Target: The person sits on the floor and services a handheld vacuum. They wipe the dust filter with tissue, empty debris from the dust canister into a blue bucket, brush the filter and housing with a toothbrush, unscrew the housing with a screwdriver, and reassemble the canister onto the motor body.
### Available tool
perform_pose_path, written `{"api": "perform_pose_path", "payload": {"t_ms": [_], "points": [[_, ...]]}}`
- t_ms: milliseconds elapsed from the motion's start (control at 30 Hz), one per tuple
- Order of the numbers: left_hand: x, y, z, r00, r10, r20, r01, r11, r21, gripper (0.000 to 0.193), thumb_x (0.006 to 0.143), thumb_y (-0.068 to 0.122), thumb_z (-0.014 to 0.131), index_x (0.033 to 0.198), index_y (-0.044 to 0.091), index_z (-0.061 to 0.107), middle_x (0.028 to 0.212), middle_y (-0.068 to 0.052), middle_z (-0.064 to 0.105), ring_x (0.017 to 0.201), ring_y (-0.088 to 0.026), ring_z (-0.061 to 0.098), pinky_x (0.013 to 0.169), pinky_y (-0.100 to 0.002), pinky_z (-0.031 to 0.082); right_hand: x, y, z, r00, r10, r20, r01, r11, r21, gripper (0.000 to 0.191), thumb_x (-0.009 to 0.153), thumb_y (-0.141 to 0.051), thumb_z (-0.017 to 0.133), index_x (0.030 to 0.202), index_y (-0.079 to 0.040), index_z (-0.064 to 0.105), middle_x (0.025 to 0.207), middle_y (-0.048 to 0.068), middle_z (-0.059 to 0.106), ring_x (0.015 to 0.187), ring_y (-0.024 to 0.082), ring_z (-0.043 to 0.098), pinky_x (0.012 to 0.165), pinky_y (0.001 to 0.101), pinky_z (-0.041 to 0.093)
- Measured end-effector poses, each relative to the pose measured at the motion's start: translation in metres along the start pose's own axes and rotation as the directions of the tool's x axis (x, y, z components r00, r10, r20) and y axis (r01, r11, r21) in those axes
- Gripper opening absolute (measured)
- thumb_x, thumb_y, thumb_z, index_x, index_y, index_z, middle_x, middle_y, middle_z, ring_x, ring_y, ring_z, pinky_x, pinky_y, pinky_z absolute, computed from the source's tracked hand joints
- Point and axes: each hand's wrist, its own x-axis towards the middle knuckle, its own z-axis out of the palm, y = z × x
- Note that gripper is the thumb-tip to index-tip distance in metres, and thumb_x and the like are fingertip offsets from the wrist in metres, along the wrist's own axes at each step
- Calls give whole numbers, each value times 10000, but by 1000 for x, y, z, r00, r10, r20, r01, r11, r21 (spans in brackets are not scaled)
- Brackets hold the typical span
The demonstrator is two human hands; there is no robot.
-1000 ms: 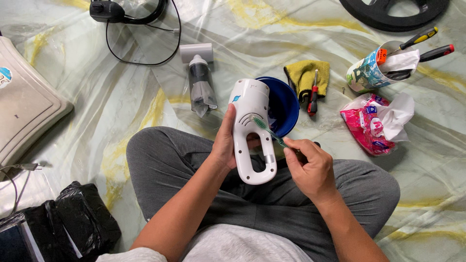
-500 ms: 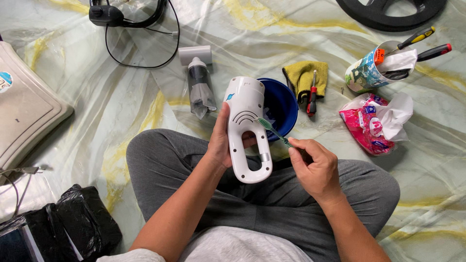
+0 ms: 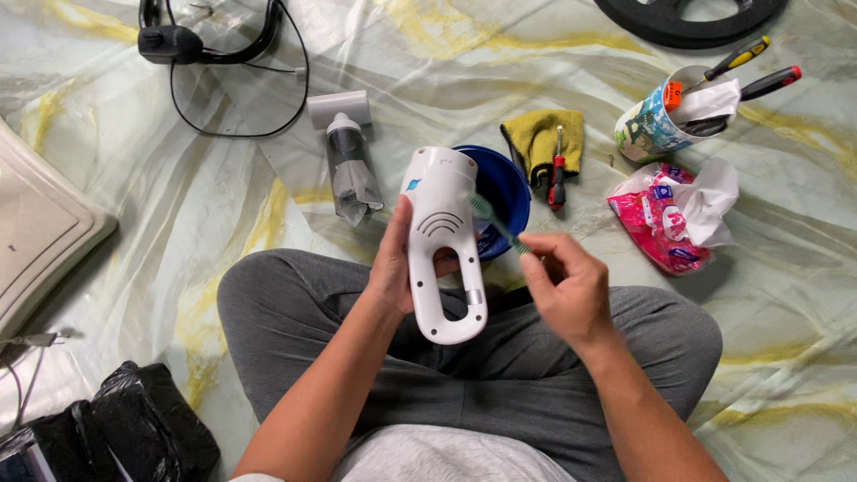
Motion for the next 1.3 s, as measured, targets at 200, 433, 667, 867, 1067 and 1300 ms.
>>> {"api": "perform_pose_path", "payload": {"t_ms": [200,433,667,867,1067,1300], "points": [[7,37,-14,978,161,-129,-165,986,-19,948,881,719,539,1438,-47,510,1181,-261,675,1051,-403,718,850,-505,620,93,77,-27,911,267,-316,-241,963,117,249,951,14,594,1197,16,625,921,70,706,650,75,590,553,231,480],[25,87,-40,989,150,-16,-151,985,-86,826,855,495,550,1465,-55,460,1294,-250,618,1202,-451,641,960,-552,561,140,135,-19,784,286,-550,-551,728,-408,167,843,-85,681,1003,-85,729,977,135,757,919,312,721,832,438,554],[47,80,-57,983,169,-74,-175,981,-85,795,916,523,533,1464,-47,457,1309,-259,610,1209,-444,628,975,-547,540,144,150,-1,766,403,-500,-635,596,-492,188,822,-108,722,996,-118,653,983,123,736,953,362,685,796,488,531],[50,73,-64,989,144,-34,-146,986,-85,782,948,525,554,1480,-40,458,1336,-250,612,1209,-409,633,988,-518,536,146,152,7,806,375,-459,-590,576,-566,150,862,-153,714,986,-128,633,966,118,721,977,365,671,818,503,521],[41,69,-65,995,101,-26,-103,992,-78,780,942,542,556,1465,-32,479,1327,-248,636,1200,-394,654,1006,-509,543,145,130,23,884,242,-400,-463,570,-679,304,864,-411,783,947,-123,735,1024,172,695,994,396,645,811,517,512],[26,60,-67,995,81,-50,-83,996,-29,724,936,576,520,1401,21,533,1207,-207,680,1111,-356,686,926,-532,552,141,123,28,849,378,-369,-527,560,-639,379,819,-398,741,1042,-92,747,1027,171,746,983,395,681,848,513,529]]}}
